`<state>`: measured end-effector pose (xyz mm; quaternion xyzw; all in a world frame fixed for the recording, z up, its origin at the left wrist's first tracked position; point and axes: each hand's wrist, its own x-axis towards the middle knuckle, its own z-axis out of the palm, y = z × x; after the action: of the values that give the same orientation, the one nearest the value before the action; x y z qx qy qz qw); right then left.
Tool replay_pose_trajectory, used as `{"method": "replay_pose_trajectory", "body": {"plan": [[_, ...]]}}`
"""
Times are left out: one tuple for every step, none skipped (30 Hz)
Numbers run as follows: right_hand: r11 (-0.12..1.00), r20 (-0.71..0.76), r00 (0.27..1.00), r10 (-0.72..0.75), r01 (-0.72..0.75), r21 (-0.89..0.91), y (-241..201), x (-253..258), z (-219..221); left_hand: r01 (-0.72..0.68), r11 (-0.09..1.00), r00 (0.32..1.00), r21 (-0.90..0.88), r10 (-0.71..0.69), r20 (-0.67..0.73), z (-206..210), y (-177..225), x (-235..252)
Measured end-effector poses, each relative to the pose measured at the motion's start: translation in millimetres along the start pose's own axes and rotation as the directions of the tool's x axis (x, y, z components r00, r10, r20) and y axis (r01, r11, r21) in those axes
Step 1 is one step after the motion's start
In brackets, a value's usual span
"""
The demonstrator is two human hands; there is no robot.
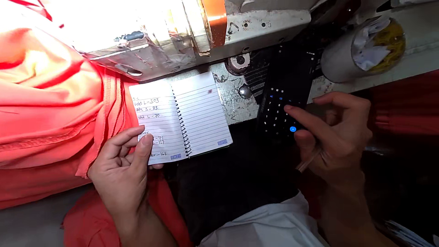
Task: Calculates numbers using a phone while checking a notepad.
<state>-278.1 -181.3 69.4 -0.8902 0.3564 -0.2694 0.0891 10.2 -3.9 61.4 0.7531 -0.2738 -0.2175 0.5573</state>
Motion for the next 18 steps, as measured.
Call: {"method": "replay_pose_trajectory", "body": {"plan": [[1.0, 0.017, 1.0, -0.012, 0.012, -0.011, 0.3, 1.8, -0.7, -0.001, 1.0, 1.0, -0.001, 0.001, -0.001, 0.0, -0.5, 0.1], [0.999, 0.033, 0.999, -0.025, 0.026, -0.02, 0.3, 3.5, -0.8, -0.005, 1.0, 1.0, -0.004, 0.005, -0.003, 0.1, -1.0, 0.2], [0.999, 0.046, 0.998, -0.038, 0.04, -0.03, -0.3, 4.9, -0.8, -0.009, 1.0, 1.0, -0.004, 0.009, -0.002, 0.3, -1.2, 0.3], [0.998, 0.058, 0.997, -0.049, 0.051, -0.035, -0.9, 6.0, -0.6, -0.011, 1.0, 1.0, -0.004, 0.011, 0.0, 0.5, -1.2, 0.5], [0.997, 0.064, 0.996, -0.058, 0.061, -0.037, -1.4, 6.7, -0.5, -0.011, 1.0, 1.0, -0.005, 0.011, 0.004, 0.5, -0.8, 0.5], [0.997, 0.069, 0.995, -0.068, 0.071, -0.035, -1.8, 7.2, -0.7, -0.009, 1.0, 1.0, -0.005, 0.009, 0.01, 0.2, -0.4, 0.4], [0.996, 0.07, 0.994, -0.08, 0.082, -0.032, -2.0, 7.7, -1.1, -0.008, 1.0, 1.0, -0.005, 0.009, 0.014, -0.3, -0.3, 0.4], [0.996, 0.07, 0.994, -0.087, 0.089, -0.024, -2.0, 8.1, -1.3, -0.004, 1.0, 1.0, -0.003, 0.004, 0.018, -0.8, -0.1, 0.1], [0.996, 0.064, 0.994, -0.09, 0.091, -0.014, -1.9, 8.0, -1.4, -0.001, 1.0, 1.0, -0.005, 0.001, 0.023, -1.4, 0.0, 0.0], [0.996, 0.05, 0.995, -0.088, 0.089, -0.003, -1.5, 7.7, -1.4, 0.0, 1.0, 1.0, -0.008, 0.0, 0.027, -1.8, 0.1, 0.2], [0.997, 0.029, 0.997, -0.078, 0.078, 0.009, -0.5, 6.8, -1.6, 0.002, 1.0, 1.0, -0.009, -0.001, 0.031, -2.3, 0.3, 0.3], [0.998, 0.002, 0.998, -0.065, 0.065, 0.017, 1.3, 6.0, -2.1, 0.005, 1.0, 0.999, -0.009, -0.005, 0.035, -2.8, 0.2, 0.3], [0.999, -0.02, 0.999, -0.05, 0.05, 0.019, 3.8, 5.5, -3.0, 0.007, 1.0, 0.999, -0.009, -0.007, 0.035, -3.2, -0.1, 0.3], [0.999, -0.028, 0.999, -0.034, 0.035, 0.014, 6.2, 5.4, -4.2, 0.006, 1.0, 0.999, -0.007, -0.006, 0.035, -3.2, -0.4, 0.3], [1.0, -0.029, 0.999, -0.025, 0.025, 0.011, 8.2, 5.1, -5.5, 0.003, 1.0, 0.999, -0.004, -0.003, 0.036, -3.0, -0.5, 0.2], [1.0, -0.023, 0.999, -0.023, 0.023, 0.012, 9.5, 4.3, -6.5, 0.0, 1.0, 0.999, -0.004, 0.0, 0.036, -3.2, -0.9, 0.4], [1.0, -0.014, 1.0, -0.026, 0.026, 0.017, 10.0, 2.9, -7.3, -0.003, 1.0, 0.999, -0.004, 0.003, 0.039, -3.5, -1.2, 0.6], [0.999, -0.003, 0.999, -0.033, 0.033, 0.024, 10.0, 1.0, -7.7, -0.002, 1.0, 0.999, -0.002, 0.002, 0.043, -4.0, -1.3, 0.7]]}}
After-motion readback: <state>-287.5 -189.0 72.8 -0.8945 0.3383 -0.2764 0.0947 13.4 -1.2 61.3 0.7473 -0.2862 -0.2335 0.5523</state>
